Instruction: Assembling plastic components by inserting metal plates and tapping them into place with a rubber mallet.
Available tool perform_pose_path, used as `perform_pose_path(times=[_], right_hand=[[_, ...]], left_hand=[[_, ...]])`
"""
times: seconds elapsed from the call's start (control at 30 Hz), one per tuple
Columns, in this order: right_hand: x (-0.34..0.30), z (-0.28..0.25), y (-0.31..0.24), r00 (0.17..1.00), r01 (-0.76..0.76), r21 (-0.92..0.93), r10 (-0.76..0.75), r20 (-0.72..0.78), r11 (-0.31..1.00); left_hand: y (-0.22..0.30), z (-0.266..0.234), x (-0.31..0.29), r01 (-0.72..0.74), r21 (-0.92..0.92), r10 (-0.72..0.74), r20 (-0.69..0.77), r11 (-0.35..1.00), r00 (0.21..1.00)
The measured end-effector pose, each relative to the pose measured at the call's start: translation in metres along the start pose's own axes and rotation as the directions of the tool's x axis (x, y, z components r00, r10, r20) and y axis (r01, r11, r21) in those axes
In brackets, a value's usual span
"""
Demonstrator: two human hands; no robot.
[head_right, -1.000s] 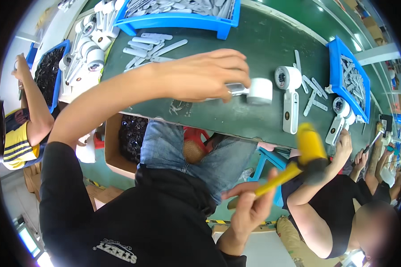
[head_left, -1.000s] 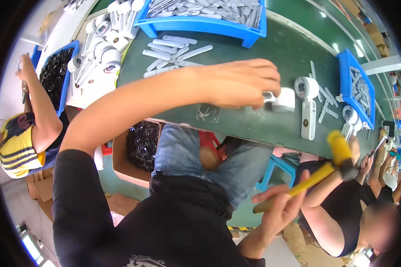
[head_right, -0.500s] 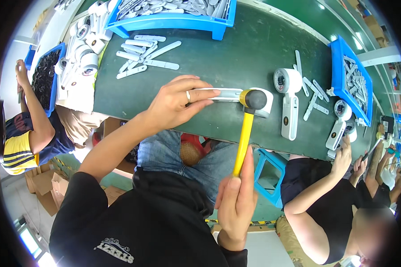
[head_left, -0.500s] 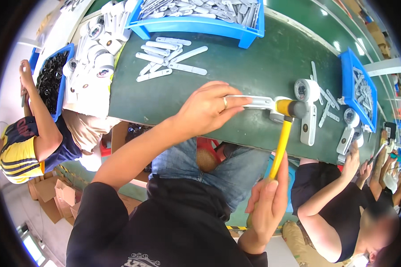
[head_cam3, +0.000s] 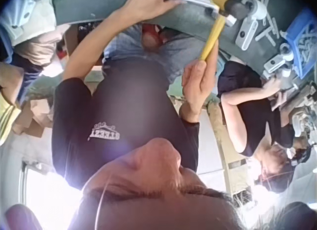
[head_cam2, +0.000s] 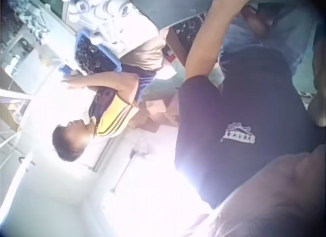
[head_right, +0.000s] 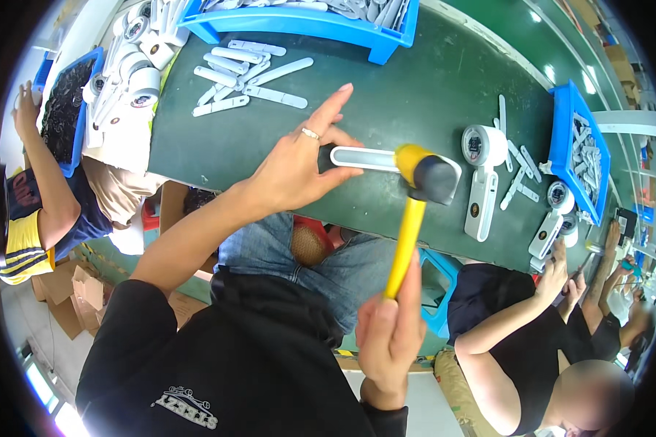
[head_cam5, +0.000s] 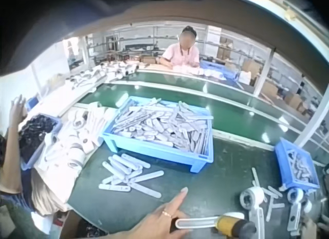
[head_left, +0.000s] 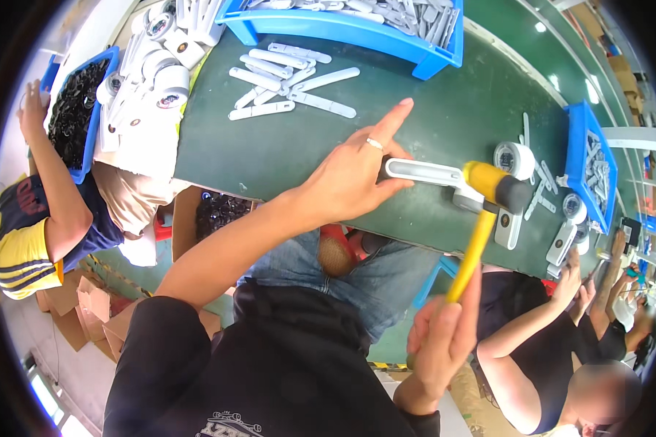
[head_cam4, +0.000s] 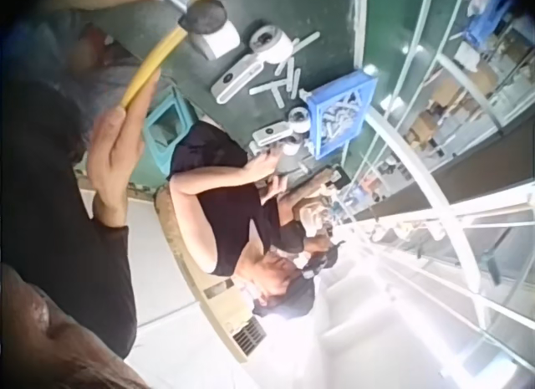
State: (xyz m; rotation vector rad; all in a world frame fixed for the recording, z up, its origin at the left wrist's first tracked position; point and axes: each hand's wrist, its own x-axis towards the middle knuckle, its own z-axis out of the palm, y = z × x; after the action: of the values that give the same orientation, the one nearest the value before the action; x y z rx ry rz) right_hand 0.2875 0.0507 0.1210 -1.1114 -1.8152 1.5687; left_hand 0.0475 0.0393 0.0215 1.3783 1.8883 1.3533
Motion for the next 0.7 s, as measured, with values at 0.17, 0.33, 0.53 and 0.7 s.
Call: perform_pose_path(times=[0.17,0.33,0.53,0.7], right_hand=[[-0.001,0.0,-0.003,0.993,-0.061,-0.142,0.075,0.093,0.988],[0.016,0.002,-0.005,0.938,-0.197,-0.344,0.279,0.207,0.918],[0.019,0.002,0.01,0.958,-0.073,-0.413,0.18,0.224,0.908],[0.028,-0.018,0.014,0.984,-0.005,-0.335,-0.054,-0.168,0.942]], left_hand=[[0.0,-0.002,0.0,0.06,-0.02,-0.059,0.019,0.998,0.998],[-0.002,0.002,-0.005,-0.004,0.005,0.004,-0.048,1.0,0.999],[0.001,0.002,0.004,-0.012,0.015,0.012,-0.018,1.0,1.0],[-0.009,-0.004,0.0,-0.116,0.138,0.116,0.003,0.984,0.993]])
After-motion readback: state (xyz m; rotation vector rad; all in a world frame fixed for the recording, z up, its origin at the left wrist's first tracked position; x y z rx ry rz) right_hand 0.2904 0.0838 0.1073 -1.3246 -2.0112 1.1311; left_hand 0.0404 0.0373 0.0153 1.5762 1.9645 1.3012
